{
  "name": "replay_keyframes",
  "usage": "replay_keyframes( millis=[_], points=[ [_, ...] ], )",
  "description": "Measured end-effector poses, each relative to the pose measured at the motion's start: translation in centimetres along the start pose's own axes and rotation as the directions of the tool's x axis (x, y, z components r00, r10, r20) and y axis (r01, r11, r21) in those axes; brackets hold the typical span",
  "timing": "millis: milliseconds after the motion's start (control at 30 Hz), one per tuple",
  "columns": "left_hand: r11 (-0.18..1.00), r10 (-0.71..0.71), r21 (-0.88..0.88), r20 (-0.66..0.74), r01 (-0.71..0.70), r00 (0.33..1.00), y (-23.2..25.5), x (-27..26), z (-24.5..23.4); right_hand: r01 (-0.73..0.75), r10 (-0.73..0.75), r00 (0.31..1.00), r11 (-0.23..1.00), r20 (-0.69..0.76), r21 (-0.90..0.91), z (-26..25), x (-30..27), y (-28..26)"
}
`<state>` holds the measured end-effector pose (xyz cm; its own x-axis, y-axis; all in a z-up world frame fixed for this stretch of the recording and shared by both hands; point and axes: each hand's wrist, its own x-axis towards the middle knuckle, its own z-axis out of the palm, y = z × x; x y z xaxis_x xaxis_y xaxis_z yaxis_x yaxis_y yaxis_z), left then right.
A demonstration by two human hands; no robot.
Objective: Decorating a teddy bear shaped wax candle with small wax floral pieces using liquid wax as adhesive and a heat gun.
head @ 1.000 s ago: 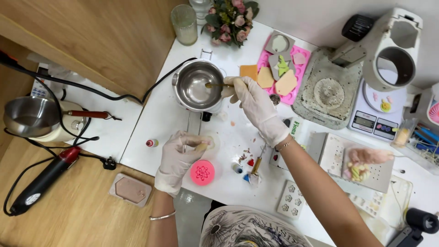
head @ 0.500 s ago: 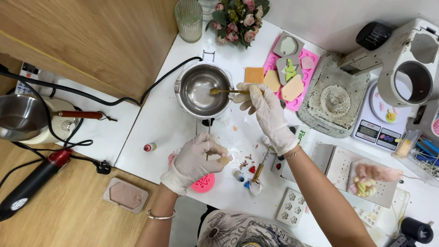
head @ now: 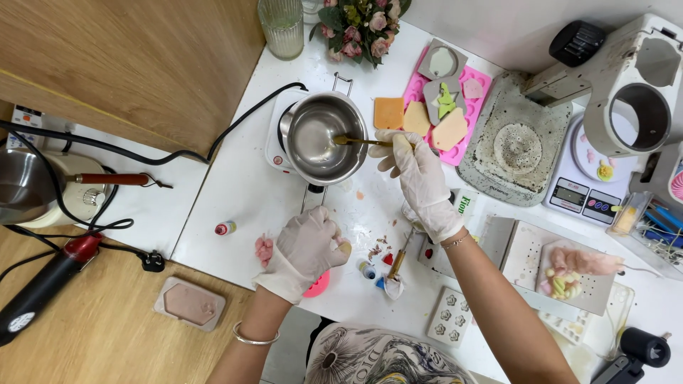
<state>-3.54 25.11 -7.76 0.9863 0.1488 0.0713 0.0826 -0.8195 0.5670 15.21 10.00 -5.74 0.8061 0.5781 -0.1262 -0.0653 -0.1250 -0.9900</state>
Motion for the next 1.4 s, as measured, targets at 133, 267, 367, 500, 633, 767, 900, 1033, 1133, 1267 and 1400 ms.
replay_keyframes(
  millis=[133,267,367,500,633,767,900,1033,1133,1267,1400],
  points=[
    [0.992,0.040,0.119,0.019,-0.042,0.999,0.1,0.2,-0.1,-0.040,0.041,0.999,0.999,-0.029,0.033,-0.2,0.6,0.9],
    [0.983,0.000,0.183,0.062,-0.011,0.998,0.7,0.8,-0.3,-0.098,0.104,0.992,0.991,-0.065,0.086,-0.4,1.1,2.2],
    [0.982,-0.012,0.189,0.053,0.001,0.999,1.0,1.0,-1.1,-0.148,0.163,0.984,0.972,-0.072,0.182,-0.3,1.4,2.4],
    [0.996,-0.025,0.089,0.046,0.020,0.999,0.8,1.4,-2.7,-0.204,0.231,0.973,0.886,-0.015,0.417,-0.3,1.5,2.2],
    [0.976,-0.107,-0.184,0.063,0.117,0.992,0.6,1.7,-4.6,-0.158,0.197,0.980,0.860,-0.030,0.485,-0.3,1.1,0.7],
    [0.917,-0.175,-0.339,0.134,0.211,0.975,0.2,2.1,-5.9,-0.119,0.154,0.987,0.866,-0.033,0.485,-0.7,0.8,-0.8],
    [0.684,-0.304,-0.600,0.283,0.415,0.910,0.2,1.9,-7.1,-0.090,0.150,0.986,0.850,-0.075,0.518,-1.1,0.2,-2.2],
    [0.808,-0.177,-0.567,0.024,0.159,0.984,0.8,1.6,-8.1,-0.042,0.133,0.980,0.869,-0.150,0.493,-1.4,-2.0,-5.2],
    [0.459,-0.312,-0.837,0.163,0.298,0.936,1.6,1.1,-8.6,-0.014,0.119,0.980,0.842,-0.159,0.539,-2.1,-3.8,-6.2],
    [0.238,-0.464,-0.899,0.228,0.368,0.856,3.7,0.5,-9.3,-0.021,0.151,0.966,0.853,-0.208,0.521,-2.6,-6.6,-9.1],
    [-0.024,-0.510,-0.991,0.126,0.132,0.851,6.4,0.2,-8.9,0.047,0.096,0.967,0.840,-0.234,0.541,-3.1,-9.4,-12.3]
  ],
)
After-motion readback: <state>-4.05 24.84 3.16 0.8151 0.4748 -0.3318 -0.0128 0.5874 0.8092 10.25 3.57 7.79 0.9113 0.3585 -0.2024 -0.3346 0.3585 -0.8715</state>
